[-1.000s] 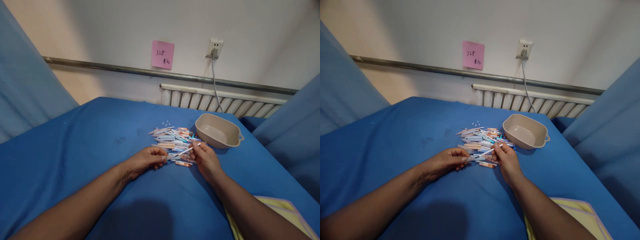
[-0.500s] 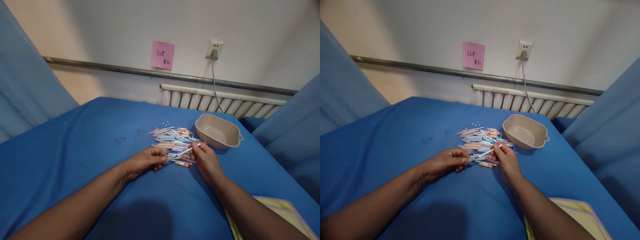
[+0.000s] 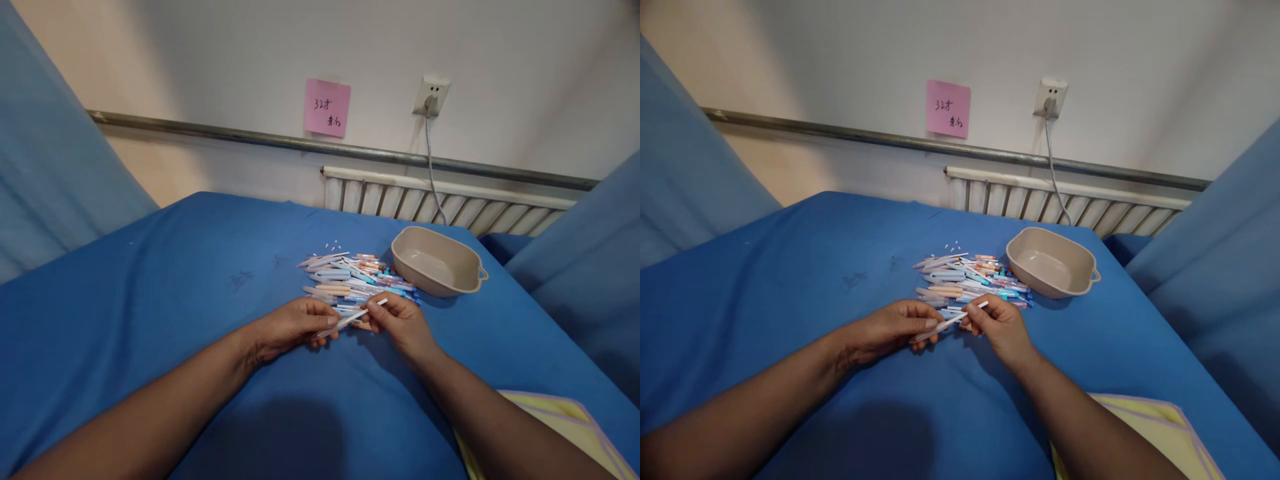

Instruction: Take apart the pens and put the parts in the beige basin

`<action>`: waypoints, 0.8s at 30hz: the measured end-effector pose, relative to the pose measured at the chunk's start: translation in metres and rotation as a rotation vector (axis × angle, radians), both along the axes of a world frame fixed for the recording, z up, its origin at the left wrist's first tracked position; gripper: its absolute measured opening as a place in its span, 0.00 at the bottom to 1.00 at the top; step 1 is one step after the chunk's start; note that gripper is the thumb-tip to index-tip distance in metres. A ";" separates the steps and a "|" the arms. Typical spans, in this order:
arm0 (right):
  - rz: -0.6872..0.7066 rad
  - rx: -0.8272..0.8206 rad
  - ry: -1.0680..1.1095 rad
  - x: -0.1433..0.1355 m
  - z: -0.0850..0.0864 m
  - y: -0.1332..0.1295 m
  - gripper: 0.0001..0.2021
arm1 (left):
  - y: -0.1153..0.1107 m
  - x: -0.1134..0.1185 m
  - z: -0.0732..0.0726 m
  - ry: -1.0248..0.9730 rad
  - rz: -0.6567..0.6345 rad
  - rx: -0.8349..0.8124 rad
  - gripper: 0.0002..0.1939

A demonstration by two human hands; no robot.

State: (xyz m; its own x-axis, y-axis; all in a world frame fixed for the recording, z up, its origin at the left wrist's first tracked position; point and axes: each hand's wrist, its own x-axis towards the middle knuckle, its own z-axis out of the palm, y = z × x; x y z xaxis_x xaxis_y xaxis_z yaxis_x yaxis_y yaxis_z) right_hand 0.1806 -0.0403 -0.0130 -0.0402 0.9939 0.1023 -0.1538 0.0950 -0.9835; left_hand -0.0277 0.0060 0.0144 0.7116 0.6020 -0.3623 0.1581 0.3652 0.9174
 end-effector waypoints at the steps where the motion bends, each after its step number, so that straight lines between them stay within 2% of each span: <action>1: 0.017 0.007 -0.010 -0.001 0.000 0.000 0.13 | 0.000 0.000 0.000 -0.008 -0.005 -0.002 0.16; 5: 0.077 0.019 -0.070 -0.003 0.001 -0.003 0.14 | -0.002 0.001 -0.001 -0.035 -0.018 -0.004 0.16; 11: 0.145 0.058 -0.247 -0.002 0.001 -0.007 0.21 | -0.003 0.002 0.001 -0.051 -0.037 -0.015 0.15; 17: 0.143 0.128 -0.463 -0.002 -0.002 -0.010 0.22 | -0.004 0.002 0.004 -0.031 -0.040 -0.023 0.16; 24: 0.149 0.146 -0.539 -0.002 -0.003 -0.009 0.22 | -0.003 0.002 0.002 -0.036 -0.018 -0.036 0.16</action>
